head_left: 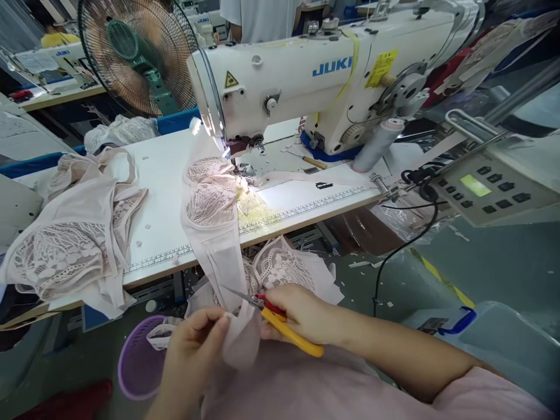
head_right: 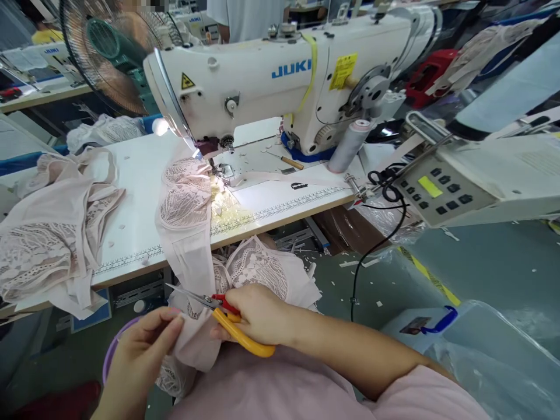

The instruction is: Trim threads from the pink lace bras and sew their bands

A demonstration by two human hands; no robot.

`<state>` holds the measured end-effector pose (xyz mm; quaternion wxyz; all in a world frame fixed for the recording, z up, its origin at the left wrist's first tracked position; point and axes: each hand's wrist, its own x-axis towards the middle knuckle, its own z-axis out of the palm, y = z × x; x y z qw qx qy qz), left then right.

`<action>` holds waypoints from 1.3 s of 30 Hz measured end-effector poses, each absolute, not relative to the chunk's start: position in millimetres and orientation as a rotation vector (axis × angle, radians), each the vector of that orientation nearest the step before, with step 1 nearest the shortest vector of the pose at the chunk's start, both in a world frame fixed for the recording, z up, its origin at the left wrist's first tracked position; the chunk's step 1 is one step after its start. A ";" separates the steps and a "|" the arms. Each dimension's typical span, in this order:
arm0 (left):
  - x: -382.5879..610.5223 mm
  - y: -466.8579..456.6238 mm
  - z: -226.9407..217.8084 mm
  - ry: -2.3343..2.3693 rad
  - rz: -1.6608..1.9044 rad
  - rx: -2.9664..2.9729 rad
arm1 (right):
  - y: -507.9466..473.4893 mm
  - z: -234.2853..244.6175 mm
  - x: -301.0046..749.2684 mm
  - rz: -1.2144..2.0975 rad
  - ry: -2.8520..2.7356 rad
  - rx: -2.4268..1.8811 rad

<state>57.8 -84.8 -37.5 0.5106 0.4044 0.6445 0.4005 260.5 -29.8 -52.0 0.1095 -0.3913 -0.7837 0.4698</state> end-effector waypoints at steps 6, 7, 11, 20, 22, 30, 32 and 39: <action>82.8 -103.5 -34.1 1.268 1.035 1.124 | -33.4 -39.2 250.3 1.623 -2.037 -0.808; 83.3 -103.9 -37.3 1.183 1.037 1.091 | -34.1 -37.7 248.5 1.689 -2.027 -0.777; 76.3 -102.2 -55.2 1.026 0.980 1.125 | -37.3 -35.0 245.7 1.742 -2.043 -0.680; 40.6 -105.5 -49.3 1.700 0.498 2.015 | -25.4 -31.0 283.8 0.966 -2.107 -0.882; 31.2 -105.5 -41.1 1.769 0.393 2.024 | -22.5 -30.5 298.9 0.897 -2.065 -0.886; 18.1 -103.7 -42.1 1.638 0.316 1.955 | -24.8 -36.0 331.2 0.784 -2.078 -1.216; 21.9 -103.0 -40.8 1.620 0.284 1.939 | -22.7 -38.0 334.9 0.713 -2.074 -1.292; 34.3 -89.7 -22.7 1.559 0.122 1.960 | -16.9 -28.7 311.3 0.774 -2.076 -1.005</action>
